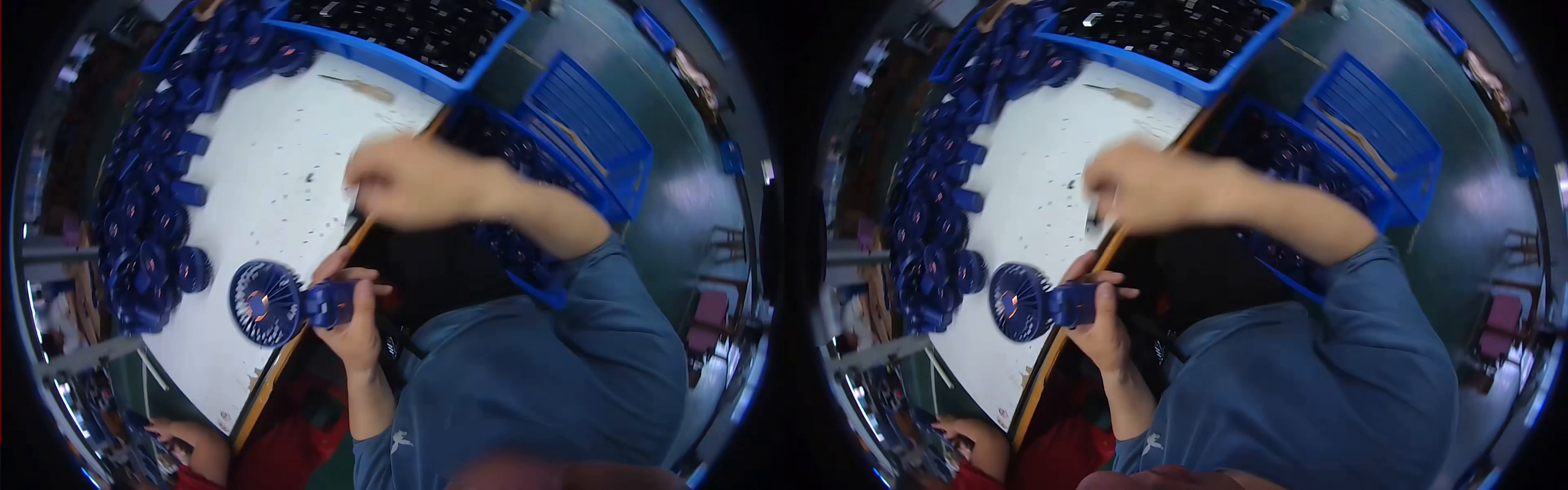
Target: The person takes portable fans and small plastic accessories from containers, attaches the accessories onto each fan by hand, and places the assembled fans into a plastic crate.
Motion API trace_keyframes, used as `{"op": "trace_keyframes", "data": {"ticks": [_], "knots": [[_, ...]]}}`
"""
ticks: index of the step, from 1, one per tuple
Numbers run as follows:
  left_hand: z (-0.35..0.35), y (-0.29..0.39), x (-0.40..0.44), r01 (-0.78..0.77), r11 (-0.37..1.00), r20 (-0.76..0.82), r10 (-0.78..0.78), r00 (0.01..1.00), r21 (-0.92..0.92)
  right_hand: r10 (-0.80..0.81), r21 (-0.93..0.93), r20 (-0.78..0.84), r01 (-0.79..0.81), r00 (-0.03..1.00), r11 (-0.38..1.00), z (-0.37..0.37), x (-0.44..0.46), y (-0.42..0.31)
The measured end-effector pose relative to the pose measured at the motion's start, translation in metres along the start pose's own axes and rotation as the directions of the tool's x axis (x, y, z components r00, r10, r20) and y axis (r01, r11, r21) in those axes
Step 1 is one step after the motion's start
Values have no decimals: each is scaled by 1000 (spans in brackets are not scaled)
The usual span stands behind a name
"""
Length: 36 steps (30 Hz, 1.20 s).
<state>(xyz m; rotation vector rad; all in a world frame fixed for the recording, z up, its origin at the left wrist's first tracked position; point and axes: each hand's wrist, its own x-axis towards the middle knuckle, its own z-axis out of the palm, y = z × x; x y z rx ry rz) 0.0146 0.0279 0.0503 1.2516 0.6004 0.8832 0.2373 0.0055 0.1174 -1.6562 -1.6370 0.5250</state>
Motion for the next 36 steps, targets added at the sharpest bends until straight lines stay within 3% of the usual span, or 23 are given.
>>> {"op": "trace_keyframes", "data": {"ticks": [1,2,3,5,8,10,13,16,18,19,20,24,29,31,33,34,36], "knots": [[2,-3,-2,-42,999,-43,41,998,-16,-80,135,59,72,995,988,31,-14,-1],[4,-7,-6,-122,991,-168,128,977,46,-1,323,124,-39,992,945,55,-27,-6],[-1,-8,-12,-88,996,-186,92,978,32,-23,384,-7,23,1000,923,71,-38,-7],[-9,-10,-17,-28,999,-129,25,991,-19,146,666,88,-167,985,727,79,-54,-12],[-11,-7,-23,60,990,-63,-68,996,-124,-134,408,-245,228,960,884,93,-75,-5],[-7,-2,-24,127,977,-46,-136,990,-169,-142,387,-264,240,954,890,93,-81,-2],[0,-1,-28,209,967,-40,-217,975,-144,-322,194,-290,385,901,902,81,-76,3],[-9,-3,-33,395,884,284,-324,902,-249,-483,56,-244,509,841,859,73,-64,-1],[-2,-3,-39,398,899,300,-335,893,-180,-486,13,-114,491,866,871,68,-60,-10],[0,-4,-41,411,865,291,-330,898,-287,-499,-36,-106,498,860,866,67,-57,-12],[1,-6,-42,419,820,281,-327,902,-390,-492,-40,-114,491,863,870,68,-56,-12],[12,0,-37,409,827,100,-403,910,-385,-499,-121,-144,485,854,866,70,-56,-11],[17,1,-31,414,787,34,-450,893,-457,-457,-145,-115,440,882,886,70,-57,-13],[28,4,-26,402,761,30,-451,892,-509,-453,-258,-170,404,875,878,73,-67,-18],[40,4,-23,323,745,-123,-474,872,-583,-382,-214,-178,343,907,915,74,-77,-22],[32,0,-26,361,721,19,-435,900,-591,-340,-202,-208,300,917,932,75,-82,-22],[33,-2,-32,377,729,33,-439,898,-572,-263,-172,-198,230,944,958,79,-92,-23]]}}
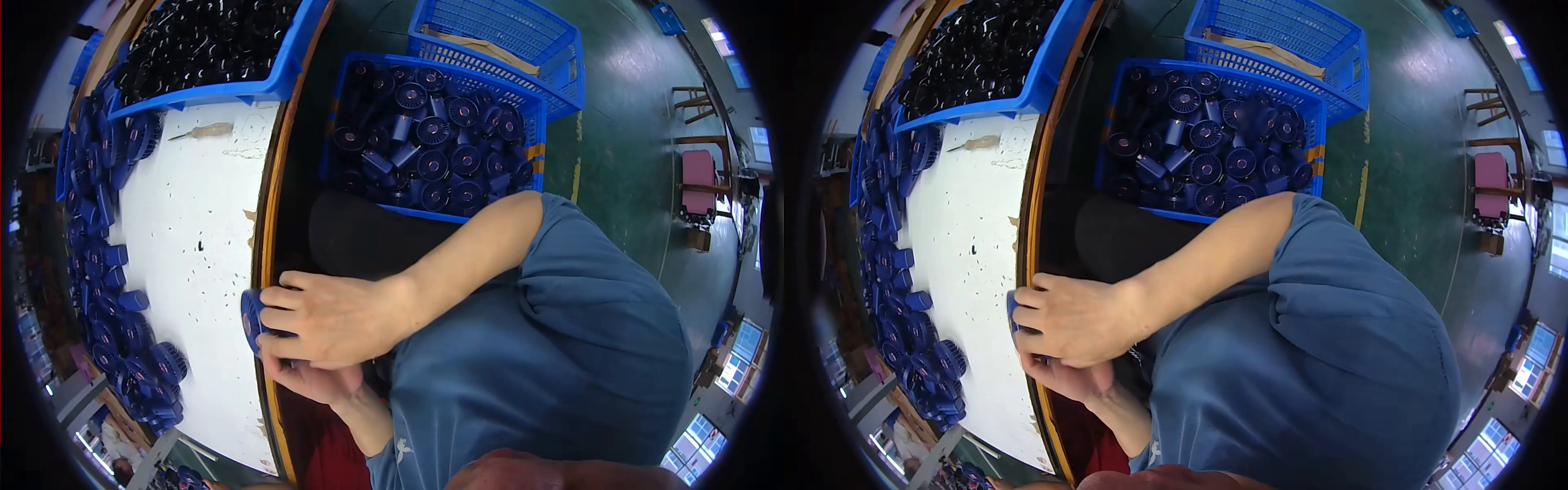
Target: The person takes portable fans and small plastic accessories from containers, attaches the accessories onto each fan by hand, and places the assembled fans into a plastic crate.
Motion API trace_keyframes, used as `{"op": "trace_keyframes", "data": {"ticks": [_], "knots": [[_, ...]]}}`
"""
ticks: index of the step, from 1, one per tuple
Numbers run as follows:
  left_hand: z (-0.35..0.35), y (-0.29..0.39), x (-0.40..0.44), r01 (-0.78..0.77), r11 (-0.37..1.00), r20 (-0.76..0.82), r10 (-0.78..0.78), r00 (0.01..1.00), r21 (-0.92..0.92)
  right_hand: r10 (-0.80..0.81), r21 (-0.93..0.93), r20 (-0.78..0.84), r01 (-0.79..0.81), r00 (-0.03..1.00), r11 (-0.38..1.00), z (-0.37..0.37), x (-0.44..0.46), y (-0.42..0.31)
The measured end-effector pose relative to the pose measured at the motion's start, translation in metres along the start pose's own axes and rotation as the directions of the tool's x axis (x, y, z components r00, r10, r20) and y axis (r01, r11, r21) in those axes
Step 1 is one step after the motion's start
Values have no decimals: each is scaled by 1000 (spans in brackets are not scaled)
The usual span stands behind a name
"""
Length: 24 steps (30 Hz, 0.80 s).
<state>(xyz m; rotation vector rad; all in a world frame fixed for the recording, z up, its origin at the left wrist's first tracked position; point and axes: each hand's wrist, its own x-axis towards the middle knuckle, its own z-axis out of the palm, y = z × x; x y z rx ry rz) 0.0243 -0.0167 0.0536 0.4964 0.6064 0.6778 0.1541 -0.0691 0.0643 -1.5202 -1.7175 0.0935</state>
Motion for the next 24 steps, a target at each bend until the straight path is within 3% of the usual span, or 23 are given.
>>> {"op": "trace_keyframes", "data": {"ticks": [1,2,3,4,5,6,7,8,9,10,11,14,15,16,17,20,24], "knots": [[0,-3,0,7,1000,15,-8,1000,22,29,-50,-50,-31,998,998,7,-8,-4],[-5,-6,1,14,1000,186,-11,983,-19,58,-95,-102,-68,993,993,12,-15,-9],[9,-9,0,29,996,174,-42,984,79,82,-108,-148,-98,986,989,11,-19,-11],[23,-14,-1,40,984,165,-69,984,172,158,51,-210,-151,965,987,11,-24,-8],[5,-26,-4,-64,881,95,21,995,470,244,215,-256,-191,935,958,11,-32,-5],[5,-23,2,-447,369,406,187,895,815,297,399,-133,-223,946,890,9,-41,6],[13,-14,-12,-390,238,397,22,918,890,415,619,3,-327,910,714,7,-55,11],[14,-22,3,-577,224,559,142,817,786,487,775,160,-415,859,476,1,-69,16],[27,-20,10,-571,248,594,-19,805,782,527,807,303,-508,794,301,-19,-81,25],[35,-19,19,-578,224,614,-154,774,785,598,766,261,-539,758,351,-34,-96,35],[38,-22,20,-661,70,661,-184,728,747,723,742,174,-572,669,350,-37,-117,48],[23,-20,23,-597,110,606,-211,767,795,958,872,-47,-456,283,178,-44,-196,114],[16,-22,24,-536,231,573,-143,807,812,973,745,-212,-628,96,224,-39,-235,144],[6,-21,24,-498,260,541,-126,832,827,951,655,-307,-735,-46,177,-44,-266,165],[-1,-17,24,-457,288,502,-107,858,842,950,658,-239,-753,-199,8,-52,-303,184],[-16,-5,19,-378,255,415,-112,903,890,831,503,-398,-850,-388,-155,-53,-405,236],[-30,15,8,-305,180,307,14,952,935,714,344,-533,-887,-455,-309,-73,-455,269]]}}
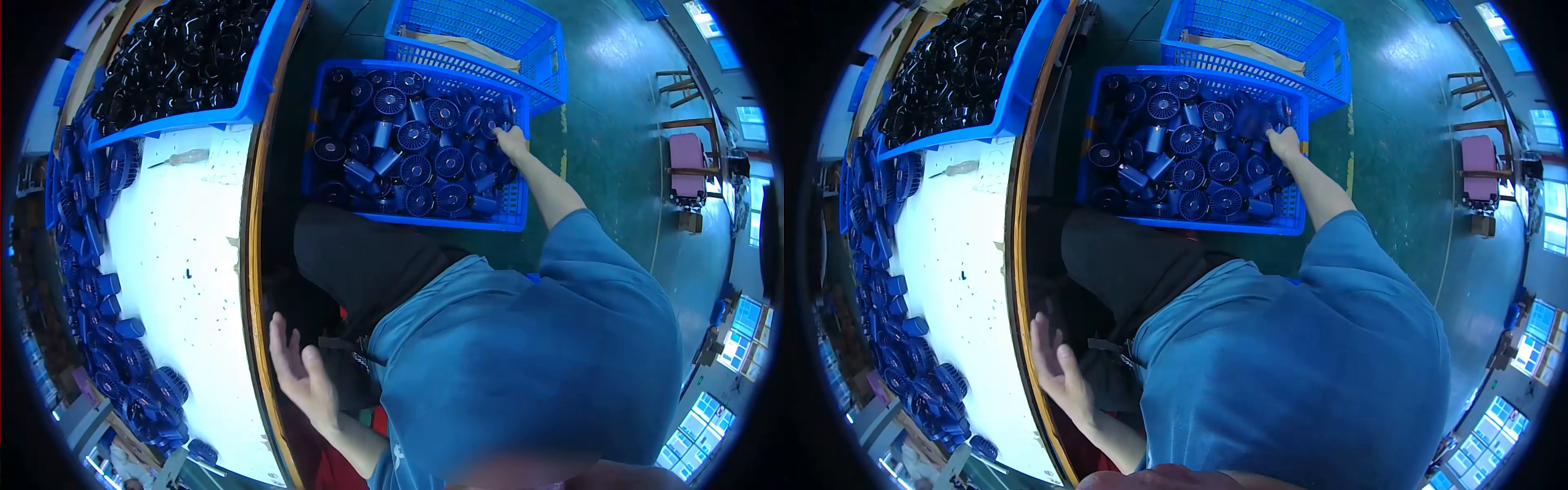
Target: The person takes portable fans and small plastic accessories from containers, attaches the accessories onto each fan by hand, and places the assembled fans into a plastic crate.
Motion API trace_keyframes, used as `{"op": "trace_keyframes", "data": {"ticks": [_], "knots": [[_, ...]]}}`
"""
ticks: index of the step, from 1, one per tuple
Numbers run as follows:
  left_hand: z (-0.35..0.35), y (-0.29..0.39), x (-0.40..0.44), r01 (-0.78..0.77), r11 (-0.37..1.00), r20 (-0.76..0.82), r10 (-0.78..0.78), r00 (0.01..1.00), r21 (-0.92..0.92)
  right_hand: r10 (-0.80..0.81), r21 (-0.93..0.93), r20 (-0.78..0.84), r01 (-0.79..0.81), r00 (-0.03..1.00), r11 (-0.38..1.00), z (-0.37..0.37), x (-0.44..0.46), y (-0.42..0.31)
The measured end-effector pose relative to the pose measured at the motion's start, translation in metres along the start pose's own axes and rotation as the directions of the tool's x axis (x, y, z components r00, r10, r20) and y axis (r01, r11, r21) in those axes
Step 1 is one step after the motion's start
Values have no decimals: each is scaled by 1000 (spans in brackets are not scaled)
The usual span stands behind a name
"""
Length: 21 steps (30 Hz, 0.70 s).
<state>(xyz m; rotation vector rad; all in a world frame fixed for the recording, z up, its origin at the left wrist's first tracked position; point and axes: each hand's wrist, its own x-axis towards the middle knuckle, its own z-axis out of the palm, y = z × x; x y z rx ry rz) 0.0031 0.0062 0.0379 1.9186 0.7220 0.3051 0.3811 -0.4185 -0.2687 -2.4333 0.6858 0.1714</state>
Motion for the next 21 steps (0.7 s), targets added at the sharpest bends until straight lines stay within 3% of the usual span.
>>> {"op": "trace_keyframes", "data": {"ticks": [1,2,6,8,12,14,15,16,17,18,21], "knots": [[-7,0,-2,-11,999,-45,13,999,44,4,-41,-66,-7,998,999,-6,5,-2],[-14,-2,-3,-12,997,-80,18,997,73,53,-42,60,-50,997,998,-16,8,-6],[-38,-12,-15,4,990,-224,27,974,138,-19,-225,70,34,997,974,2,18,11],[-48,-21,-23,42,982,-323,20,946,184,-286,-264,-6,274,958,925,17,14,27],[-77,-34,-36,112,945,-496,59,867,307,-313,34,165,312,935,949,35,-56,3],[-96,-37,-39,176,911,-568,75,820,374,-456,96,322,451,829,887,41,-86,-9],[-106,-42,-41,183,915,-587,70,806,360,-448,299,419,347,790,889,59,-91,-4],[-120,-52,-44,201,913,-614,66,787,355,-382,289,523,264,762,920,47,-118,-34],[-137,-66,-48,191,921,-633,75,770,341,-418,381,568,224,709,897,51,-131,-46],[-151,-81,-50,196,919,-682,100,724,342,-463,379,596,279,656,882,50,-142,-61],[-186,-98,-51,373,773,-757,203,621,514,-489,461,683,198,543,865,51,-170,-106]]}}
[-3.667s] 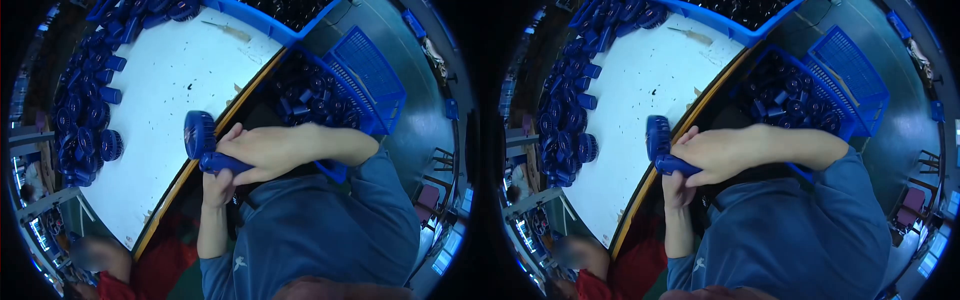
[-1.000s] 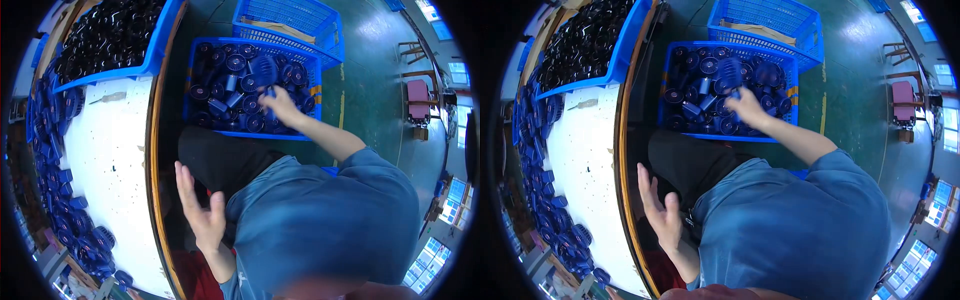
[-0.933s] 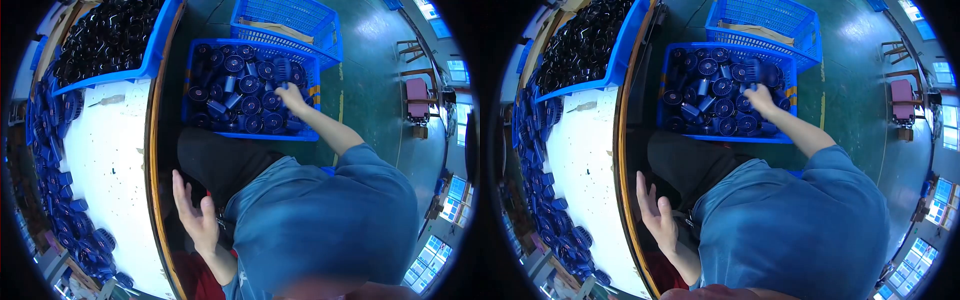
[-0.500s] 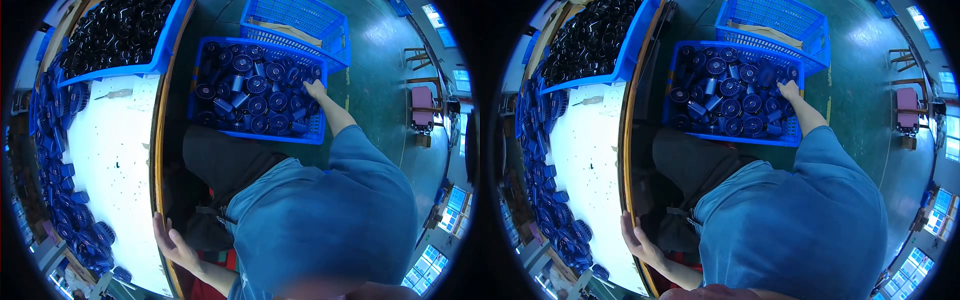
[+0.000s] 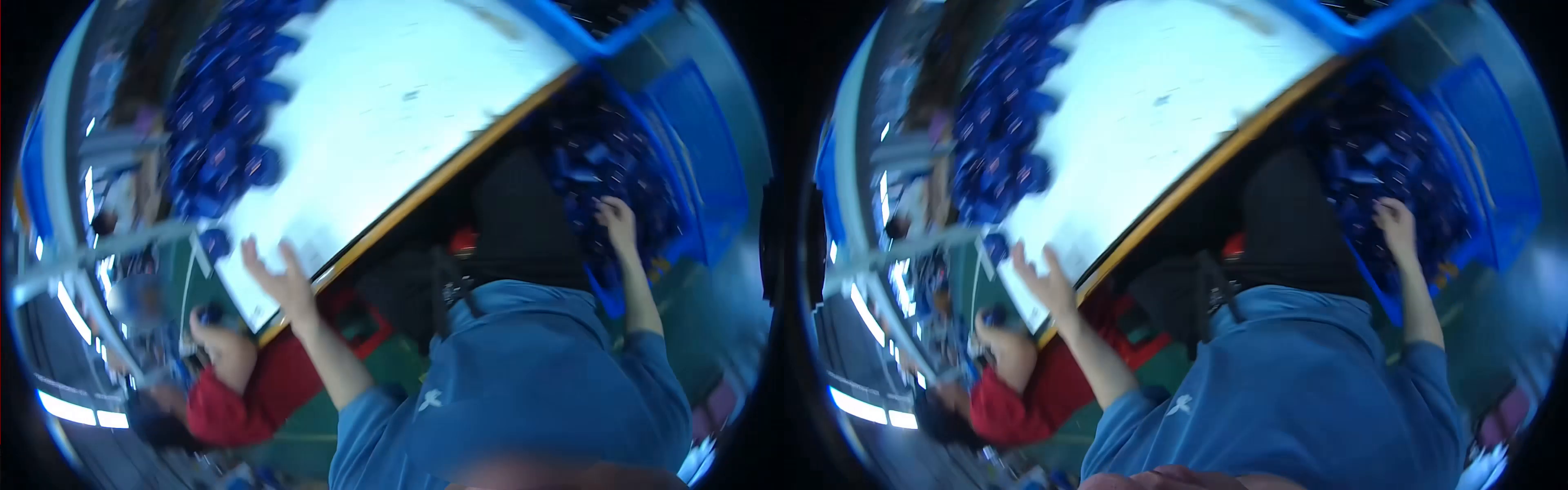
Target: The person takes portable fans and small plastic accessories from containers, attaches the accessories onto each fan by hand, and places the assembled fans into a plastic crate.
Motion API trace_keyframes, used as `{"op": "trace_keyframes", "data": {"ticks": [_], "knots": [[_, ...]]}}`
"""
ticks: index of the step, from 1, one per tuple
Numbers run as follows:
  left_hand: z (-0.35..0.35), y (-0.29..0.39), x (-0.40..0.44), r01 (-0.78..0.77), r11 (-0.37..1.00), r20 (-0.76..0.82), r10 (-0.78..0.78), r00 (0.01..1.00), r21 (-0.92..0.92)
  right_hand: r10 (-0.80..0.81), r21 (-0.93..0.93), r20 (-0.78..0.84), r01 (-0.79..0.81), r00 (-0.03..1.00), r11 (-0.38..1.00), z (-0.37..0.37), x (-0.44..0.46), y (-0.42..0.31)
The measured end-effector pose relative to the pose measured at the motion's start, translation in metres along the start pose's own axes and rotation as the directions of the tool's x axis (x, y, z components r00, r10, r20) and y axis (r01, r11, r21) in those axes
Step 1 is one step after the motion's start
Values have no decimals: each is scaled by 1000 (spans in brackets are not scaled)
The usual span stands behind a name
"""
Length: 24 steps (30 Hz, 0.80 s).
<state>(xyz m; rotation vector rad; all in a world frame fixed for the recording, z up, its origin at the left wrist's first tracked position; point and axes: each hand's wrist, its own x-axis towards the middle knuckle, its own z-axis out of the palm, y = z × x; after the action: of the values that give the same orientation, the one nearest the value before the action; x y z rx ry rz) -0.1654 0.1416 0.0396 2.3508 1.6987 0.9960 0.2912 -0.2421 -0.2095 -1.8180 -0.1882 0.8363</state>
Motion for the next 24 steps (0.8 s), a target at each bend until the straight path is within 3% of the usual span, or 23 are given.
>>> {"op": "trace_keyframes", "data": {"ticks": [1,3,5,11,13,18,20,21,23,24], "knots": [[-1,-10,7,-46,996,-50,50,998,70,-26,0,30,26,999,1000,3,2,-10],[0,-22,19,79,985,-67,-69,995,156,-80,-115,74,88,994,989,15,-2,-48],[1,-38,30,147,958,-81,-131,988,247,-118,-80,100,126,988,989,29,-6,-79],[-2,-130,78,332,916,-216,-285,934,227,-233,-151,223,270,946,951,63,-27,-143],[-2,-154,102,469,847,-243,-414,877,250,-246,-162,282,298,927,941,76,-35,-161],[-9,-171,126,519,824,-217,-476,852,228,-294,-106,383,358,875,928,104,-59,-189],[-23,-150,118,497,867,-283,-470,836,26,-362,-105,432,445,826,889,113,-71,-200],[-25,-148,105,384,919,-376,-389,841,-91,-393,-110,449,486,802,867,118,-77,-205],[-39,-91,66,223,893,-320,-358,877,-391,-393,-52,501,480,771,876,131,-90,-222],[-49,-55,43,198,833,-205,-345,916,-517,-397,-2,518,465,757,885,141,-97,-230]]}}
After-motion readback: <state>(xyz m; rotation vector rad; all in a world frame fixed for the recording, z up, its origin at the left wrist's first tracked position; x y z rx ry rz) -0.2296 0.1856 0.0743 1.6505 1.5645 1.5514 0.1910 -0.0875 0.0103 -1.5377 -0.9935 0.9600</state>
